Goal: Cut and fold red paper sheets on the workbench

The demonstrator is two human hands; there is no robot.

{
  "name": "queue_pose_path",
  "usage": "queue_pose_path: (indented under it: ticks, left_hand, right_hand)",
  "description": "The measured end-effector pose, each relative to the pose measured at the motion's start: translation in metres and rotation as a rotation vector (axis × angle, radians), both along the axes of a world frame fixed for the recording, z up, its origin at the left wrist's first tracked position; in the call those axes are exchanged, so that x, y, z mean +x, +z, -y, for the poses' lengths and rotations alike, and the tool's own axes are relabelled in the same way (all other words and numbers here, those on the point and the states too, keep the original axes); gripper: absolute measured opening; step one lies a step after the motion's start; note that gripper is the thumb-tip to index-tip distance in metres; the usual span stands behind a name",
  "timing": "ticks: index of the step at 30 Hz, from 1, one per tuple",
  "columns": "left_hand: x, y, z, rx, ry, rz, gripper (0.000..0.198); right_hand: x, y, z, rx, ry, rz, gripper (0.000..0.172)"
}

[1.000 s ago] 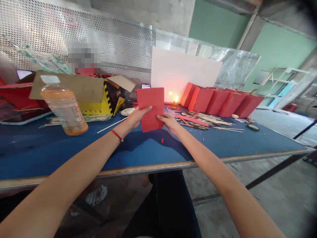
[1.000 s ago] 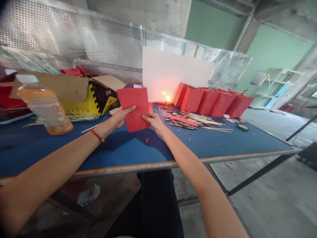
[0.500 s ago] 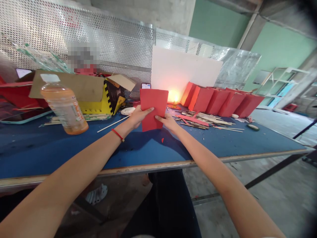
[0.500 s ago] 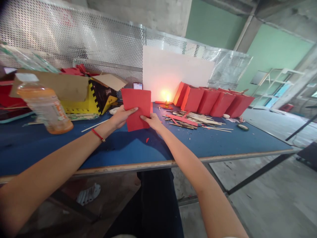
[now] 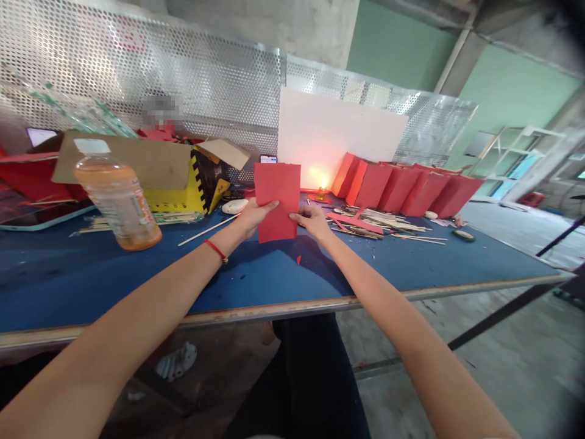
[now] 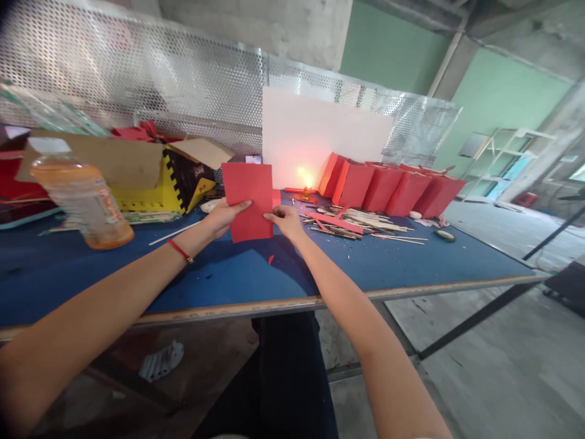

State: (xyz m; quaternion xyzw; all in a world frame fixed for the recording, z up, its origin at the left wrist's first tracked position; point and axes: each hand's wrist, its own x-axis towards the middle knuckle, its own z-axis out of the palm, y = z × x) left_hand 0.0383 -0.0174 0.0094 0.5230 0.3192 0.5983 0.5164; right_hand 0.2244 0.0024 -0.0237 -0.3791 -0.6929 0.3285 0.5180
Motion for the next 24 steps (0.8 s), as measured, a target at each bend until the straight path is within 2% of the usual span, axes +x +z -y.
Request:
queue_pose_path:
  ticks: [7, 13, 18, 24]
  left_hand:
    - [0.009, -0.008, 0.008, -0.046, 0.016, 0.027, 0.044]
    - [0.01, -0.008, 0.008, -0.11, 0.057, 0.08, 0.029]
    - [0.003, -0.002, 0.001, -0.19, 0.068, 0.145, 0.02]
    - [-0.001, -0.002, -0.003, -0.283, 0.036, 0.185, 0.015]
  right_hand:
    - [0.008, 0.003, 0.001, 0.024, -0.023, 0.096, 0.041]
    - [0.011, 0.0, 0.0, -0.032, 0.001, 0.189, 0.044]
    - [0.01, 0.0, 0.001, -0.062, 0.013, 0.204, 0.035]
    - [0.009, 0.002, 0.002, -0.086, 0.05, 0.218, 0.025]
